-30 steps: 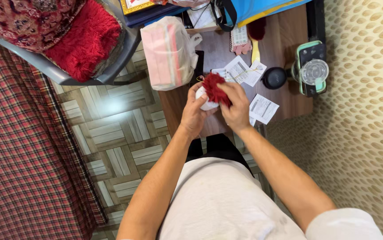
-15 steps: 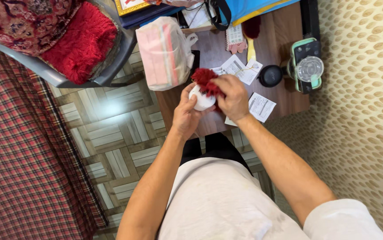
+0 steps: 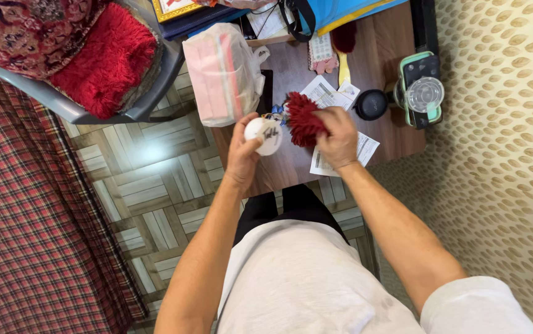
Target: The person wipes several small electronic devices and accessories with a red duster and places them into a wooden cabinet. Items handled include a pink mobile phone, a white mobile phone, a black feature phone, a black remote control, a black stapler, and a white power adapter.
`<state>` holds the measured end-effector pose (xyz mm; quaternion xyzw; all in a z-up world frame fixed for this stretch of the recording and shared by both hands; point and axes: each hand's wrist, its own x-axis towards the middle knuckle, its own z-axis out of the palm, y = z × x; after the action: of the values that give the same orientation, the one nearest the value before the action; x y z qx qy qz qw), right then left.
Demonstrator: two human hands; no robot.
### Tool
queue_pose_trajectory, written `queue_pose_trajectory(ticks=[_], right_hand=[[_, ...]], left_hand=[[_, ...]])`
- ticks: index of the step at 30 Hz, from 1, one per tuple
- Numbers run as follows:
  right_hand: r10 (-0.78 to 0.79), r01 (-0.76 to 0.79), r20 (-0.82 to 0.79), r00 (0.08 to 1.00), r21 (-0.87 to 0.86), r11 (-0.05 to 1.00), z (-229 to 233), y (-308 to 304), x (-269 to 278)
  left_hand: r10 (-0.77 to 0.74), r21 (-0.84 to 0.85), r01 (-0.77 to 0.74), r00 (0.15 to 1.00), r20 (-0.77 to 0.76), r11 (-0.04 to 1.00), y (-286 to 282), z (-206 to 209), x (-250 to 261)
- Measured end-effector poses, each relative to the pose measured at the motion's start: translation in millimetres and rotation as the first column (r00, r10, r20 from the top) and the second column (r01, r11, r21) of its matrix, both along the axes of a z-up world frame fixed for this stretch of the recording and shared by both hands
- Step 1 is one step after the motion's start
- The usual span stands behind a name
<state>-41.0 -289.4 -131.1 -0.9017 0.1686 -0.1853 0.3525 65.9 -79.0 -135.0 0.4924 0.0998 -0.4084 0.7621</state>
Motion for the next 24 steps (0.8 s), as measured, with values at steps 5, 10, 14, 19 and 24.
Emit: queue_pose_trajectory(ticks=[5,10,14,19,24], right_hand=[[-0.284,0.283,0.024,0.959,0.020,0.959,-37,-32,-26],[-0.454,0.453,-0.029,0.890,-0.037,0.891,-66,-52,-31],[-0.391,0.352,-0.144,0.909,-0.236,0.906,-48,-43,-17],[-0.021,0.001,-0.091,0.996,-0.217,0.976,-32,-10,16],[0.319,-0.334,-0.229,0.920,-0.030,0.942,-57,11,65]], left_hand=[[0.009,-0.087,-0.005,0.999,0.050,0.996,15,15,10],[-0.020,-0.131,0.031,0.996,0.091,0.991,20,31,14],[-0.047,-0.138,0.061,0.993,0.108,0.989,20,40,14],[-0.047,-0.136,0.059,0.995,0.089,0.989,20,40,14],[-0.071,-0.142,0.083,0.994,0.083,0.986,27,39,13]])
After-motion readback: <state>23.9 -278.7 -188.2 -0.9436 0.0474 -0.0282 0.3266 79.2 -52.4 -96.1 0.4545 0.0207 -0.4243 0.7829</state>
